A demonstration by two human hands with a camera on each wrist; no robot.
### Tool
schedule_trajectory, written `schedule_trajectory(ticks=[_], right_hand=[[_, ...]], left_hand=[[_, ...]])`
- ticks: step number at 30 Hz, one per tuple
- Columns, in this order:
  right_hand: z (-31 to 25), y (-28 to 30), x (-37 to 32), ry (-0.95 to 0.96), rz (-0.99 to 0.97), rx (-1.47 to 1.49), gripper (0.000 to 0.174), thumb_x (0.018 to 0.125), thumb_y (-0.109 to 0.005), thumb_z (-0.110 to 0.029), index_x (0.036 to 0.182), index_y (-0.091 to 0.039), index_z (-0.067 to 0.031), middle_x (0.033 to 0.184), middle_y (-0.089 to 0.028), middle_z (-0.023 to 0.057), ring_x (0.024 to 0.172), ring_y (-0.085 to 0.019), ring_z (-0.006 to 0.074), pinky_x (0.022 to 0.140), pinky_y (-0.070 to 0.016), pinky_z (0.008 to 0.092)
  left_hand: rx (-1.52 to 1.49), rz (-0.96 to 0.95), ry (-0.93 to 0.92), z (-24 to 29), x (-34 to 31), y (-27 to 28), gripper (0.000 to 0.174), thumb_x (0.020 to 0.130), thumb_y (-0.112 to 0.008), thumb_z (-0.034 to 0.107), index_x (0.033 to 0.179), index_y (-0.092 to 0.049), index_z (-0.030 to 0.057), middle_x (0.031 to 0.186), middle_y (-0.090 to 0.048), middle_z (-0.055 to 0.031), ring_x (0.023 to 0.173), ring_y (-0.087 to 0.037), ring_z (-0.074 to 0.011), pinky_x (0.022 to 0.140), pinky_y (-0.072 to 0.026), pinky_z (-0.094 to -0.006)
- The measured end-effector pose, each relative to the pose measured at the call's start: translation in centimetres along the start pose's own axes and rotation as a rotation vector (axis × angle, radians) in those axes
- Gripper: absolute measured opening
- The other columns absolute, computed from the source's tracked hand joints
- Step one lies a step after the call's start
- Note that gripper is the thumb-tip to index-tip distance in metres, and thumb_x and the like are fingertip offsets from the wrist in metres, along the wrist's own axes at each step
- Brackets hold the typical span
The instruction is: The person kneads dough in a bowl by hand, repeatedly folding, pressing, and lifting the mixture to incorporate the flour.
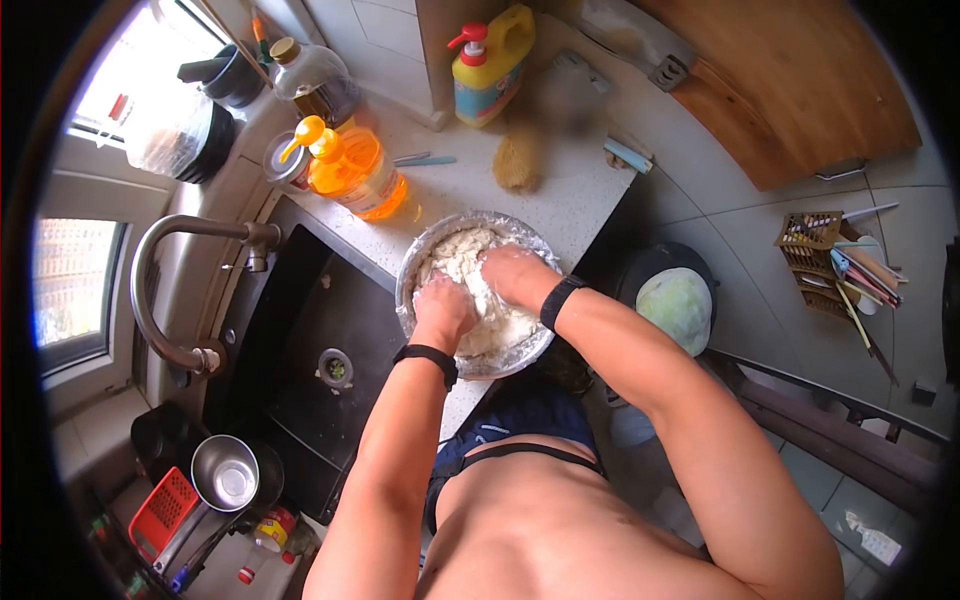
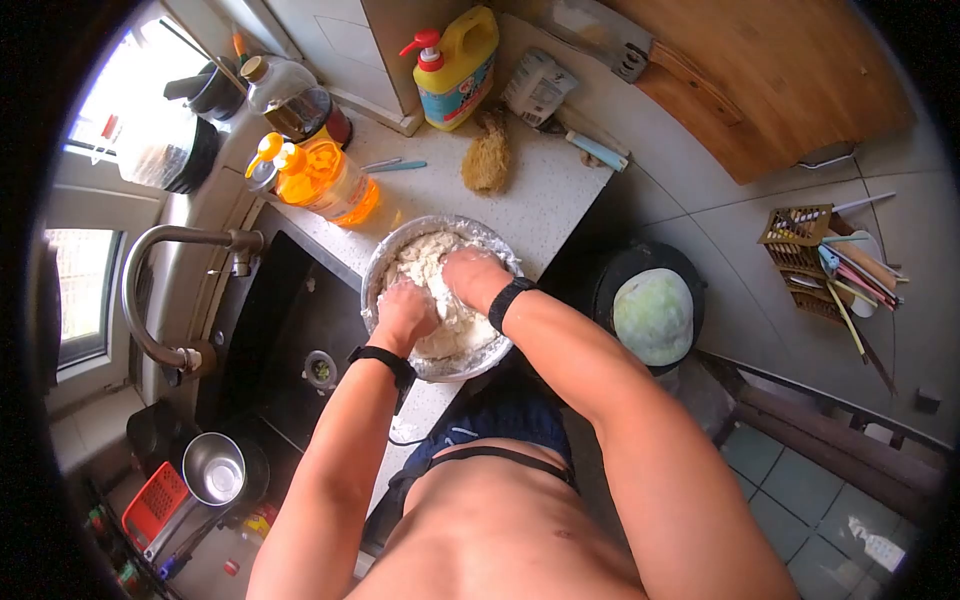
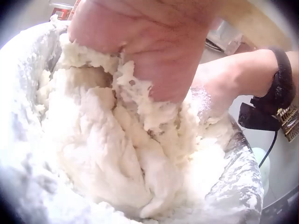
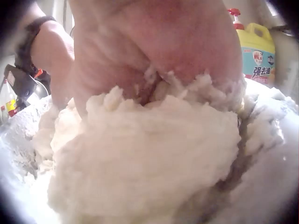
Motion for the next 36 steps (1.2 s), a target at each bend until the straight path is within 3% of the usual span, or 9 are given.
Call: schedule_trajectory(ticks=[3,9,15,19,20,25,28,31,36], right_hand=[[-0.2,0.7,0.3,-0.082,0.01,0.058,0.022,0.078,-0.047,-0.007,0.091,-0.063,-0.0013,0.1,-0.06,0.0177,0.094,-0.058,0.0317,0.08,-0.0474,0.0373],[-0.7,1.2,0.4,-0.017,0.03,-0.108,0.023,0.078,-0.047,-0.007,0.092,-0.064,-0.003,0.098,-0.061,0.0168,0.093,-0.059,0.0317,0.077,-0.0488,0.0388],[-0.7,2.1,-0.7,-0.036,0.076,-0.141,0.023,0.08,-0.047,-0.01,0.095,-0.065,-0.0081,0.102,-0.061,0.0111,0.096,-0.059,0.0277,0.078,-0.0489,0.0384],[-0.3,2.9,-2.1,-0.014,0.116,-0.027,0.022,0.07,-0.057,-0.004,0.091,-0.064,-0.0048,0.097,-0.061,0.0168,0.093,-0.059,0.0303,0.078,-0.0479,0.0391],[0.8,2.2,-1.7,-0.049,0.165,0.095,0.024,0.065,-0.061,-0.004,0.089,-0.063,-0.0029,0.094,-0.06,0.0202,0.092,-0.058,0.0323,0.078,-0.0479,0.0382],[3.1,1.1,-0.7,0.115,0.136,0.246,0.028,0.065,-0.062,-0.009,0.092,-0.06,0.0001,0.093,-0.06,0.022,0.088,-0.058,0.0343,0.075,-0.0477,0.0375],[3.9,0.9,-1.2,0.223,0.127,0.461,0.033,0.066,-0.064,-0.012,0.097,-0.059,-0.0004,0.095,-0.061,0.0192,0.085,-0.058,0.0293,0.075,-0.0466,0.0353],[3.8,1.2,-2.7,0.324,0.05,0.66,0.04,0.068,-0.067,-0.015,0.105,-0.057,-0.0033,0.1,-0.062,0.0132,0.086,-0.057,0.0208,0.076,-0.0451,0.0324],[2.5,2.7,-6.0,0.303,0.076,0.725,0.043,0.068,-0.068,-0.017,0.107,-0.057,-0.0034,0.099,-0.062,0.0121,0.085,-0.056,0.0191,0.078,-0.0446,0.0321]], left_hand=[[-0.021,0.014,0.055,0.1,0.1,0.7,0.026,0.074,-0.048,0.02,0.081,-0.065,0.0012,0.09,-0.061,-0.0196,0.084,-0.06,-0.0314,0.073,-0.0492,-0.0382],[-0.153,0.003,0.158,-0.3,0.2,2.3,0.023,0.074,-0.049,0.015,0.08,-0.064,-0.0008,0.084,-0.062,-0.0207,0.08,-0.061,-0.0349,0.071,-0.0498,-0.0403],[-0.258,0.11,0.162,-0.9,0.2,2.7,0.023,0.072,-0.048,0.014,0.08,-0.063,-0.0019,0.084,-0.061,-0.0231,0.079,-0.06,-0.0388,0.072,-0.0487,-0.0433],[-0.332,0.239,0.185,-1.0,-1.0,3.5,0.022,0.07,-0.049,0.012,0.078,-0.062,-0.0034,0.083,-0.061,-0.0242,0.081,-0.059,-0.0394,0.074,-0.0474,-0.0441],[-0.369,0.24,0.15,-1.2,-0.8,3.1,0.021,0.069,-0.049,0.01,0.077,-0.062,-0.0031,0.083,-0.06,-0.0241,0.081,-0.059,-0.0386,0.073,-0.0475,-0.0437],[-0.429,0.349,-0.175,-2.3,-0.1,1.4,0.018,0.065,-0.049,0.005,0.075,-0.061,-0.0035,0.078,-0.06,-0.0241,0.079,-0.059,-0.0363,0.073,-0.0467,-0.0419],[-0.138,0.256,-0.345,-1.0,-1.7,2.2,0.018,0.064,-0.049,0.005,0.074,-0.06,-0.004,0.076,-0.059,-0.0238,0.077,-0.058,-0.0364,0.075,-0.0455,-0.0409],[-0.276,0.148,-0.186,0.5,-4.8,5.7,0.019,0.064,-0.049,0.005,0.076,-0.06,-0.0045,0.077,-0.059,-0.0235,0.077,-0.057,-0.0371,0.079,-0.0437,-0.0392],[-0.294,0.179,-0.248,1.2,-5.6,5.9,0.025,0.065,-0.048,0.005,0.084,-0.059,-0.0071,0.084,-0.059,-0.025,0.086,-0.055,-0.0375,0.085,-0.0408,-0.0391]])
Point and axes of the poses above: each hand's wrist, its own x-axis towards the middle knuckle, its own y-axis out of the back of the hand, z = x × y, the point moved 5 cm from there along x, towards the middle knuckle
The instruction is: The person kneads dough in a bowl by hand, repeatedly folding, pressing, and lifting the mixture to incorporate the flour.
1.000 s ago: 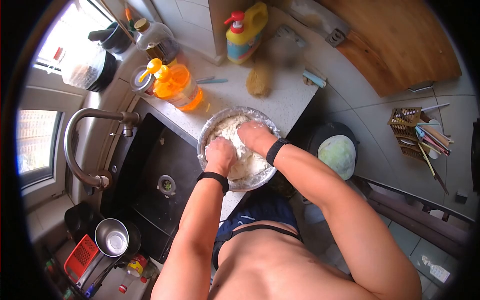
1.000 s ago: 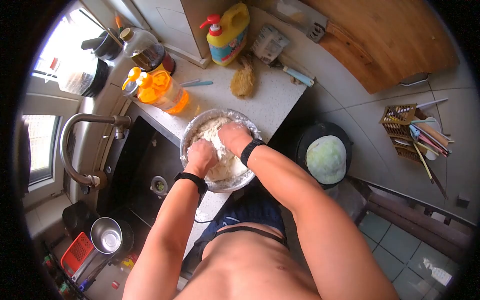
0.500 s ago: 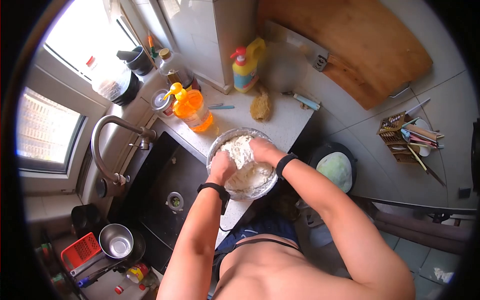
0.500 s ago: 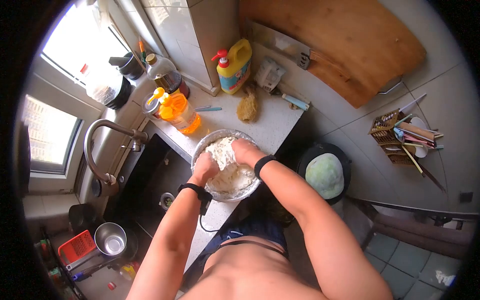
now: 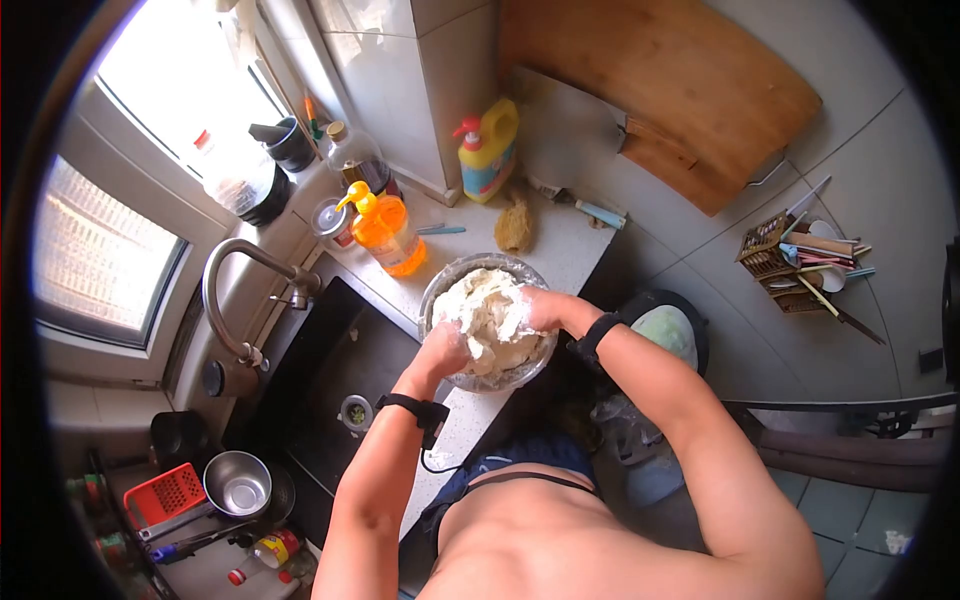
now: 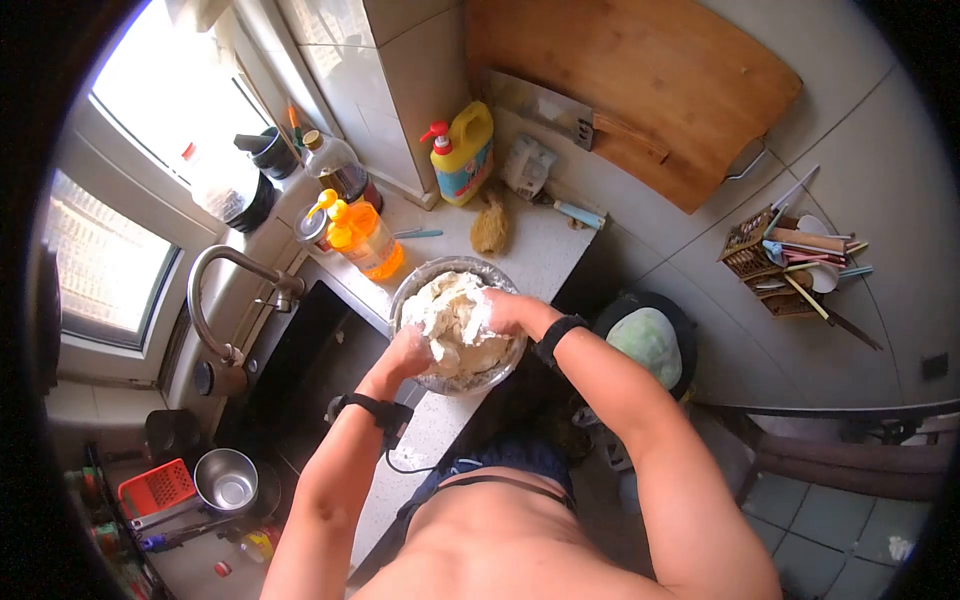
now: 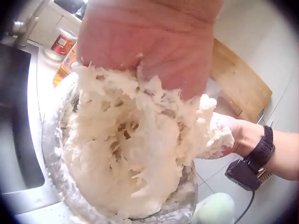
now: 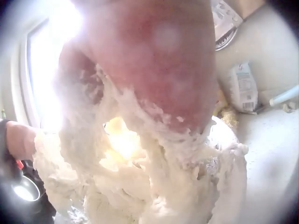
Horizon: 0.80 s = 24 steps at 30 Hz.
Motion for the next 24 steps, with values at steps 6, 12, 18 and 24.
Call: schedule_trajectory(ticks=[6,12,18,24], right_hand=[[-1.4,-0.7,-1.6,-0.076,-0.065,-0.268,0.038,0.065,-0.069,-0.02,0.098,-0.059,-0.0026,0.092,-0.062,0.0159,0.085,-0.059,0.0257,0.075,-0.0463,0.0336],[-4.8,-0.4,-3.3,0.012,-0.15,-0.669,0.026,0.069,-0.063,-0.015,0.09,-0.061,-0.0008,0.091,-0.06,0.0193,0.088,-0.058,0.0335,0.073,-0.0475,0.0375],[-9.8,2.2,-4.5,0.035,-0.092,-0.623,0.024,0.072,-0.06,-0.018,0.086,-0.059,0.0008,0.091,-0.06,0.0205,0.088,-0.057,0.0351,0.072,-0.047,0.0384],[-10.4,4.1,-4.8,0.067,-0.022,-0.594,0.026,0.072,-0.062,-0.02,0.083,-0.058,0.003,0.088,-0.059,0.0229,0.085,-0.056,0.0375,0.072,-0.0468,0.0391]], left_hand=[[0.097,0.126,-0.144,-1.3,-0.7,-2.5,0.027,0.069,-0.05,0.009,0.092,-0.06,-0.0005,0.102,-0.054,-0.025,0.094,-0.052,-0.0375,0.086,-0.0421,-0.0398],[0.219,0.236,-0.238,1.1,-3.5,1.1,0.021,0.07,-0.052,0.007,0.087,-0.062,0.0016,0.097,-0.055,-0.0209,0.09,-0.056,-0.0351,0.081,-0.0453,-0.0399],[0.374,0.082,-0.204,3.7,-4.0,5.2,0.012,0.068,-0.053,0.007,0.072,-0.063,0.001,0.086,-0.057,-0.0163,0.079,-0.058,-0.0319,0.07,-0.0474,-0.0394],[0.387,0.169,-0.149,5.6,-5.1,8.4,0.011,0.065,-0.056,0.009,0.071,-0.063,0.0018,0.081,-0.057,-0.016,0.074,-0.058,-0.0326,0.064,-0.0459,-0.0411]])
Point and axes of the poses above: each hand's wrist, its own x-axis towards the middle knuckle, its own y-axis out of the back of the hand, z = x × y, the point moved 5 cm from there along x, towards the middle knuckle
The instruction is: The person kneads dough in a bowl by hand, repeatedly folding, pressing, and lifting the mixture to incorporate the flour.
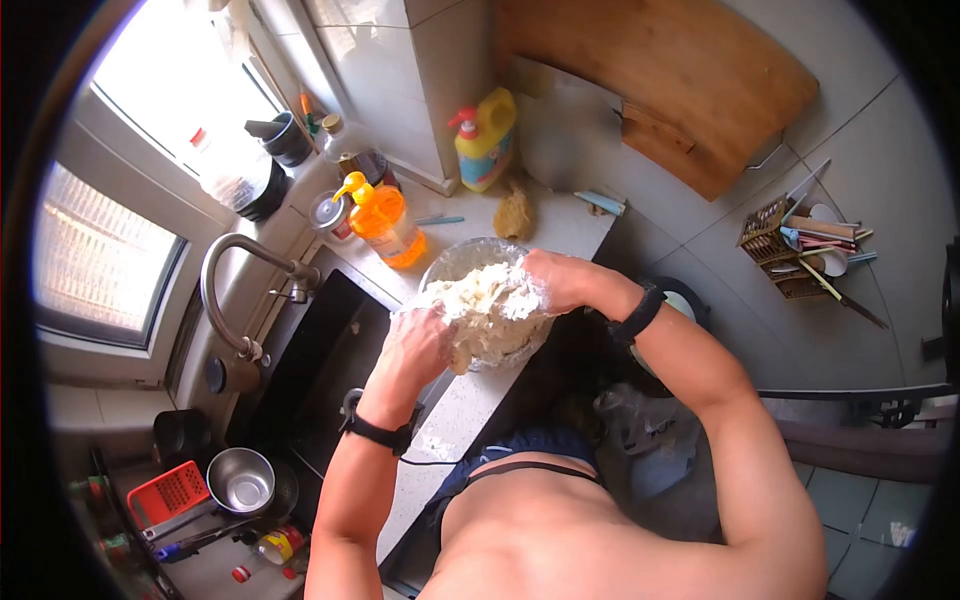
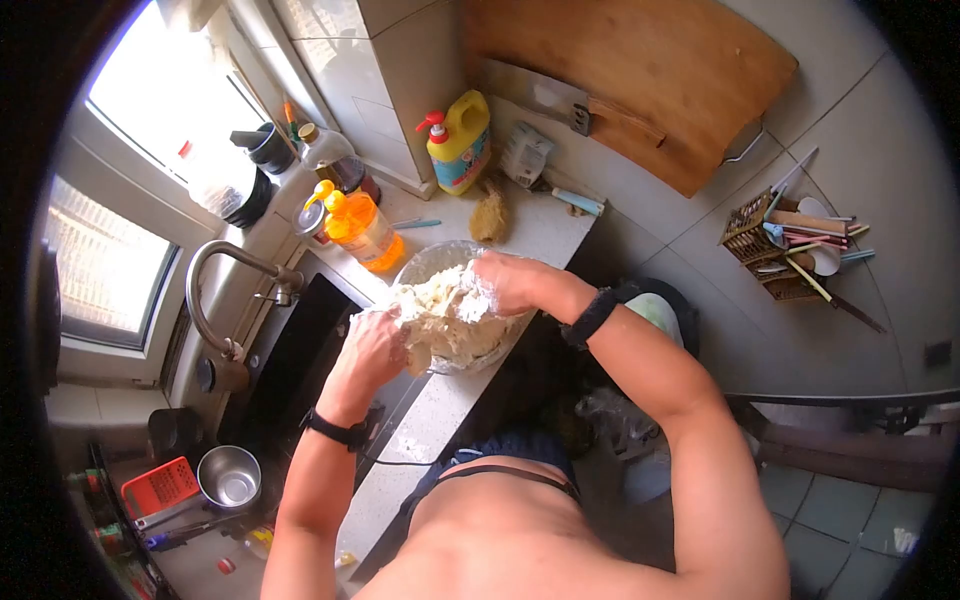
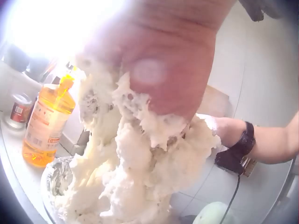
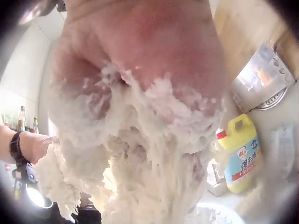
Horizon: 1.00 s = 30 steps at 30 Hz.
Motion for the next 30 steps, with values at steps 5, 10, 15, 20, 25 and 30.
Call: schedule_trajectory(ticks=[5,10,15,20,25,30], right_hand=[[2.2,-0.5,-0.7,0.142,0.273,0.177,0.019,0.064,-0.065,-0.014,0.075,-0.06,0.0007,0.071,-0.058,0.0202,0.064,-0.055,0.0358,0.058,-0.0451,0.036],[2.0,-1.2,-1.4,0.178,0.365,0.111,0.021,0.063,-0.065,-0.016,0.077,-0.06,-0.0008,0.075,-0.06,0.018,0.073,-0.055,0.0346,0.066,-0.0452,0.0354],[1.5,-2.3,-1.7,0.182,0.435,0.06,0.019,0.062,-0.064,-0.011,0.075,-0.06,0.0023,0.077,-0.06,0.0202,0.079,-0.057,0.035,0.072,-0.0468,0.0352],[3.0,-2.3,-0.4,0.123,0.461,0.212,0.026,0.07,-0.059,-0.016,0.094,-0.061,-0.005,0.093,-0.061,0.0147,0.083,-0.057,0.032,0.076,-0.0454,0.0347],[6.8,-6.2,3.7,-0.067,0.22,0.159,0.033,0.074,-0.056,-0.017,0.105,-0.057,-0.0061,0.098,-0.06,0.016,0.089,-0.056,0.0331,0.08,-0.044,0.0365],[8.6,-10.0,8.3,-0.124,0.084,0.221,0.033,0.079,-0.051,-0.019,0.109,-0.055,-0.0048,0.108,-0.057,0.0159,0.1,-0.053,0.0282,0.086,-0.0404,0.035]], left_hand=[[-0.1,0.123,-0.015,0.7,-0.4,1.5,0.016,0.066,-0.058,0.011,0.078,-0.062,0.0027,0.084,-0.056,-0.016,0.078,-0.057,-0.0324,0.065,-0.0459,-0.0411],[-0.263,0.057,0.114,0.0,0.1,-0.6,0.024,0.068,-0.058,0.012,0.09,-0.06,0.0034,0.092,-0.058,-0.0161,0.08,-0.057,-0.0345,0.069,-0.0459,-0.0415],[-0.408,-0.026,0.15,-1.5,1.5,-6.7,0.029,0.07,-0.057,0.013,0.097,-0.058,0.0026,0.092,-0.059,-0.0194,0.087,-0.056,-0.0356,0.074,-0.0467,-0.0407],[-0.531,-0.073,0.103,-3.6,3.2,-13.9,0.028,0.074,-0.049,0.008,0.101,-0.058,0.0027,0.097,-0.06,-0.0176,0.092,-0.055,-0.0334,0.08,-0.045,-0.0371],[-0.57,-0.143,0.212,-3.4,4.1,-13.8,0.024,0.077,-0.046,0.005,0.095,-0.061,0.0033,0.097,-0.06,-0.017,0.094,-0.055,-0.0312,0.08,-0.0446,-0.037],[-0.658,-0.431,0.288,-5.9,4.4,-18.4,0.03,0.073,-0.049,0.001,0.102,-0.057,0.0034,0.1,-0.057,-0.0191,0.098,-0.053,-0.0307,0.081,-0.0435,-0.0357]])
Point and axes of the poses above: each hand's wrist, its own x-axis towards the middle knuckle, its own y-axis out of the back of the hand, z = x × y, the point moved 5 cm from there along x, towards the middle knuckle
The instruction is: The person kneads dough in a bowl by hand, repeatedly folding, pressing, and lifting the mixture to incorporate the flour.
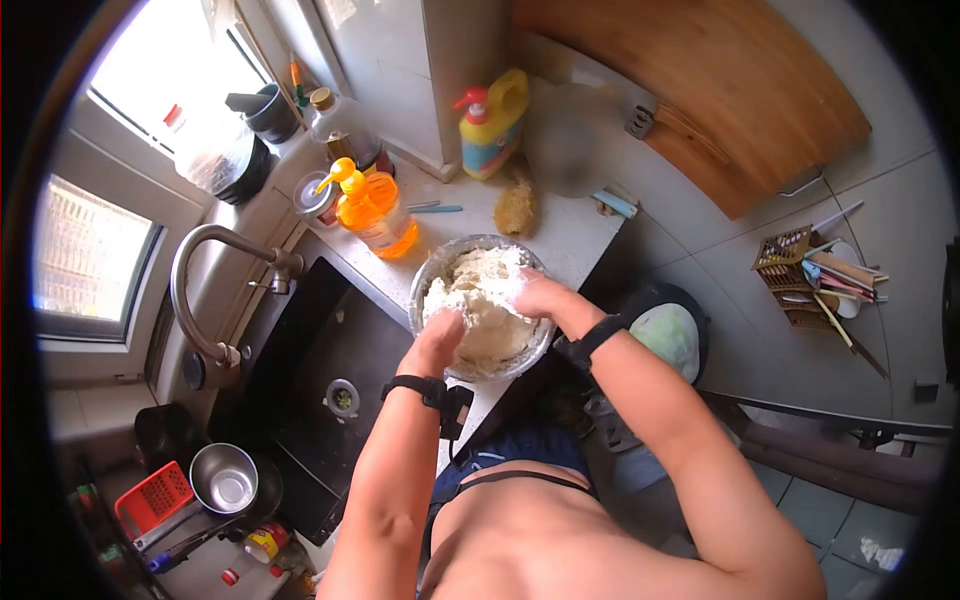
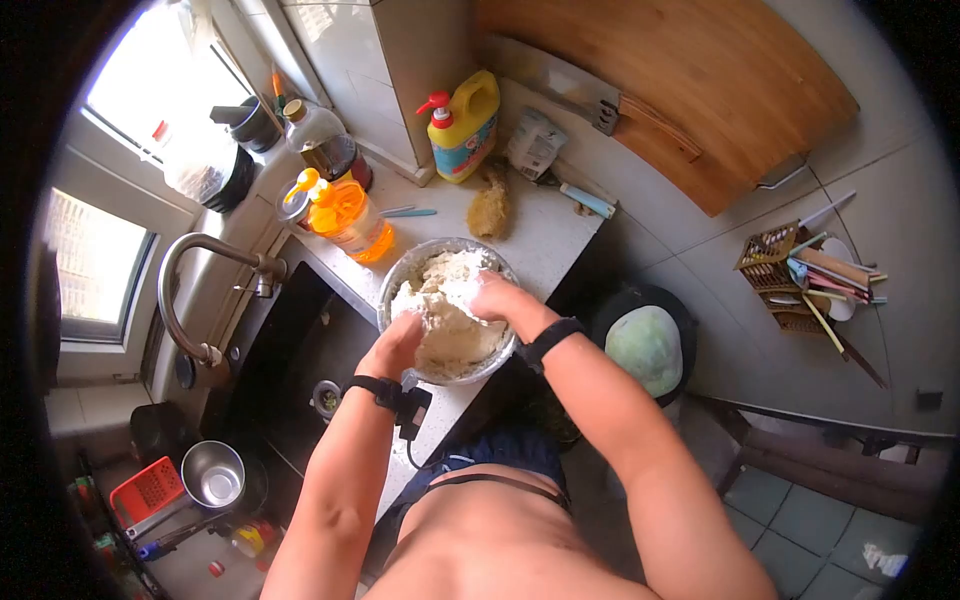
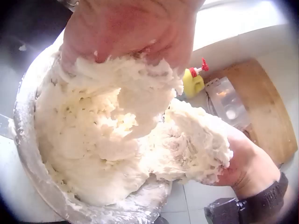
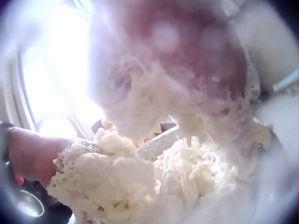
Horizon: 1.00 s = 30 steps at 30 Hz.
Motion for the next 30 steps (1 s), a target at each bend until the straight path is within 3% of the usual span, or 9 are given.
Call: schedule_trajectory(ticks=[3,6,7,10,13,16,24,28,30], right_hand=[[3.3,-3.3,2.2,-0.088,-0.054,0.293,0.036,0.081,-0.05,-0.019,0.114,-0.052,-0.0039,0.109,-0.057,0.0138,0.102,-0.053,0.0245,0.087,-0.0403,0.035],[2.3,-3.2,-0.4,-0.21,-0.041,1.121,0.043,0.077,-0.052,-0.024,0.116,-0.05,-0.005,0.113,-0.055,0.0128,0.105,-0.051,0.024,0.088,-0.0392,0.0352],[1.4,-2.7,-1.4,-0.246,-0.02,1.462,0.046,0.075,-0.053,-0.026,0.117,-0.05,-0.0057,0.116,-0.054,0.0127,0.107,-0.05,0.0243,0.089,-0.0386,0.0353],[3.6,-5.5,0.2,-0.269,-0.129,1.511,0.052,0.077,-0.054,-0.03,0.121,-0.045,-0.0046,0.122,-0.049,0.0101,0.113,-0.044,0.0207,0.092,-0.0357,0.0335],[3.3,-5.4,0.3,-0.607,-0.221,1.376,0.053,0.078,-0.054,-0.034,0.122,-0.044,-0.0054,0.123,-0.048,0.0107,0.116,-0.041,0.0195,0.094,-0.0344,0.0327],[2.9,-4.1,-0.6,-0.595,-0.096,1.268,0.053,0.08,-0.053,-0.039,0.122,-0.044,-0.0066,0.121,-0.05,0.01,0.113,-0.045,0.0201,0.091,-0.0369,0.035],[4.0,-6.5,0.6,-0.458,-0.281,1.376,0.053,0.075,-0.058,-0.029,0.121,-0.045,-0.0057,0.111,-0.057,0.0133,0.1,-0.054,0.0231,0.082,-0.0447,0.0383],[-2.7,-1.7,-1.6,-0.045,0.136,0.238,0.037,0.075,-0.059,-0.016,0.108,-0.053,0.0006,0.093,-0.063,0.0131,0.084,-0.061,0.0266,0.077,-0.0475,0.0334],[-4.2,-1.9,-2.2,0.074,-0.085,0.069,0.036,0.072,-0.06,-0.017,0.104,-0.056,-0.0008,0.093,-0.062,0.0158,0.086,-0.06,0.0293,0.077,-0.0472,0.0332]], left_hand=[[-0.475,0.127,-0.175,-7.5,4.8,-5.2,0.031,0.081,-0.047,0.013,0.11,-0.053,0.005,0.102,-0.058,-0.0108,0.093,-0.055,-0.0208,0.081,-0.0437,-0.0318],[-0.205,0.437,-0.507,-7.8,4.5,-5.8,0.036,0.086,-0.044,0.026,0.116,-0.049,0.0064,0.107,-0.057,-0.0059,0.093,-0.055,-0.0157,0.081,-0.0442,-0.0299],[-0.355,0.414,-0.479,-7.3,4.5,-5.5,0.037,0.087,-0.043,0.029,0.116,-0.049,0.0068,0.109,-0.057,-0.0059,0.094,-0.055,-0.016,0.082,-0.0444,-0.0305],[-1.17,0.141,-0.158,-5.9,5.2,-5.7,0.038,0.088,-0.043,0.032,0.117,-0.048,0.0079,0.111,-0.056,-0.0061,0.096,-0.056,-0.0176,0.083,-0.0457,-0.0332],[-1.634,-0.04,0.145,-1.8,3.5,-4.3,0.039,0.088,-0.041,0.034,0.115,-0.05,0.008,0.11,-0.057,-0.0066,0.096,-0.057,-0.0189,0.082,-0.0471,-0.0361],[-1.768,-0.119,0.265,2.6,1.8,-1.9,0.04,0.088,-0.039,0.036,0.114,-0.052,0.0076,0.108,-0.058,-0.0074,0.095,-0.058,-0.0198,0.081,-0.0485,-0.0388],[-1.924,-0.053,0.226,0.1,3.1,-3.0,0.042,0.089,-0.037,0.038,0.11,-0.055,0.0058,0.105,-0.06,-0.0105,0.09,-0.06,-0.0215,0.081,-0.0485,-0.038],[-2.028,0.01,0.155,2.1,1.5,-1.0,0.036,0.089,-0.041,0.034,0.104,-0.057,0.0053,0.102,-0.061,-0.011,0.089,-0.06,-0.0224,0.081,-0.0484,-0.0376],[-2.064,0.001,0.073,2.3,1.5,-0.5,0.032,0.088,-0.043,0.031,0.102,-0.057,0.0053,0.1,-0.062,-0.0105,0.088,-0.06,-0.0231,0.081,-0.0486,-0.0376]])
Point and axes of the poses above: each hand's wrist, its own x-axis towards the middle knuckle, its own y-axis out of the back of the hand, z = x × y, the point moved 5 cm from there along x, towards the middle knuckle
